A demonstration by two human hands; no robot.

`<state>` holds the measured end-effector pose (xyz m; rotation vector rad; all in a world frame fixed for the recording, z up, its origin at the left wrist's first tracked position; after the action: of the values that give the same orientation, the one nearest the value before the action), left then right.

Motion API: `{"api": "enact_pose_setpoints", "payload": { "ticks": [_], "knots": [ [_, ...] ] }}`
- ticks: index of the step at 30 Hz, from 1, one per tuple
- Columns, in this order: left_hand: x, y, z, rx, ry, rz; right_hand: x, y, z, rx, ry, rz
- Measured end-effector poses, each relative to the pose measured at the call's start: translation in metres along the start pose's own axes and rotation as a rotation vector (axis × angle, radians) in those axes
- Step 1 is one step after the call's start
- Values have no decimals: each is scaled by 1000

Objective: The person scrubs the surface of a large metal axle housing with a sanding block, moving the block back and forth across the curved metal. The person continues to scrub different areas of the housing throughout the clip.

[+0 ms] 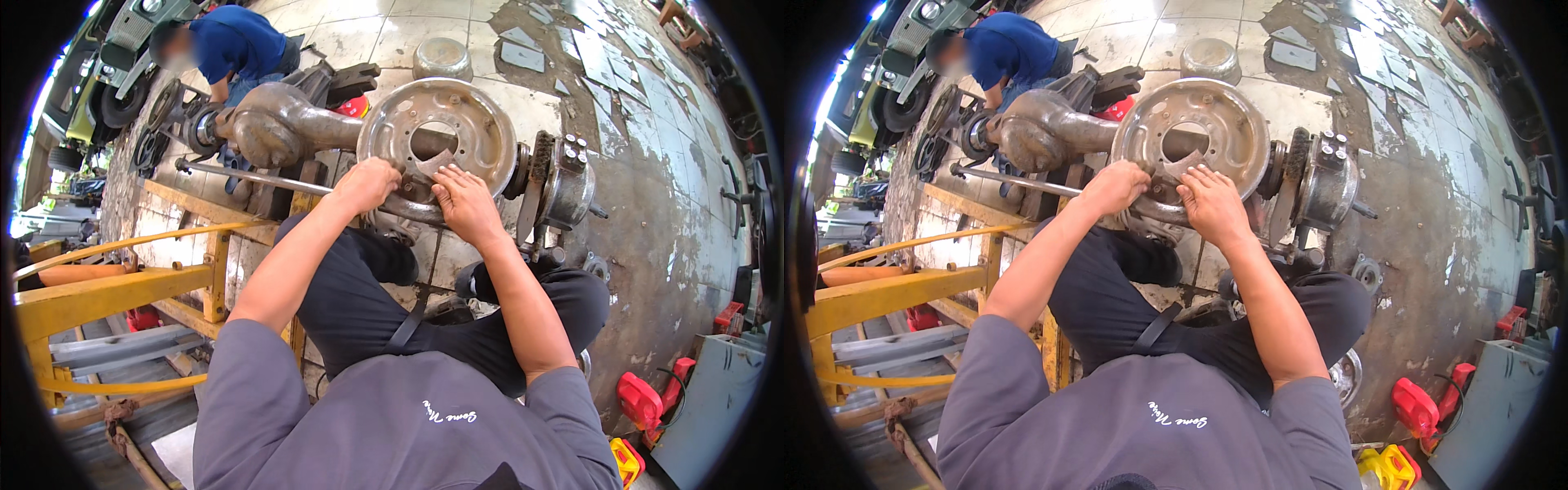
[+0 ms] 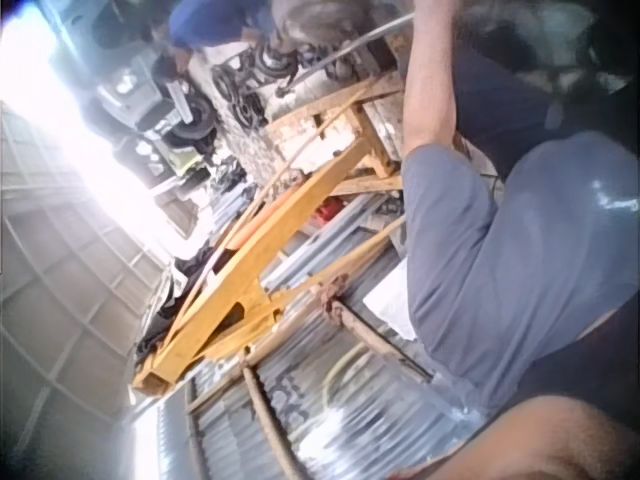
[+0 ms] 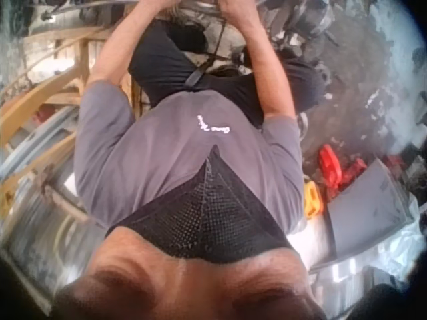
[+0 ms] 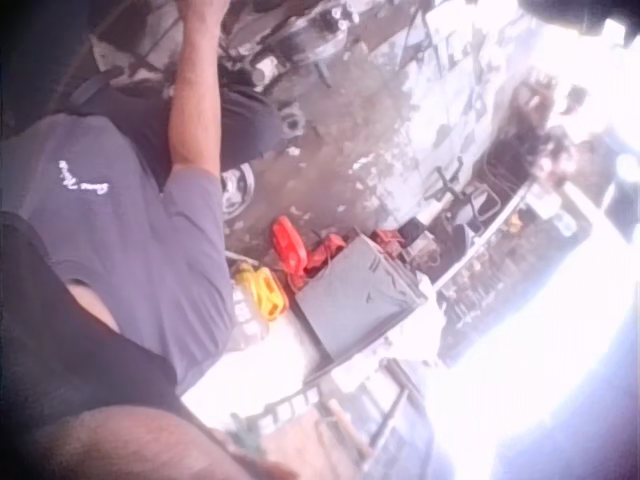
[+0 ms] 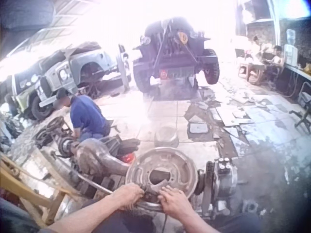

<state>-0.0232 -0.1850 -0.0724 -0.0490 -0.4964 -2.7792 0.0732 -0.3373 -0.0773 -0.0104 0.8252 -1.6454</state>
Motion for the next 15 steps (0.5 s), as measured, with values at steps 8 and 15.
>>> {"api": "enact_pose_setpoints", "payload": {
  "ticks": [8,15],
  "knots": [
    [5,-16,5,12,146,58,4,0,-11,0,8,49],
    [9,8,0,16,271,71,8,-1,4,-75,-13,-25]
  ]
}}
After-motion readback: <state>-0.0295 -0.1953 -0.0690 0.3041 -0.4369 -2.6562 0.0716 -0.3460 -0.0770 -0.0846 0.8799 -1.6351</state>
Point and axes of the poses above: each hand's wrist, its own x-axis away from the middle knuckle, its own z-axis out of the back of the hand, y = z × x, the point moved 7 cm from there along -x, towards the middle knuckle, and after that the axes turned 9 degrees about z, right-handed, at the moved point
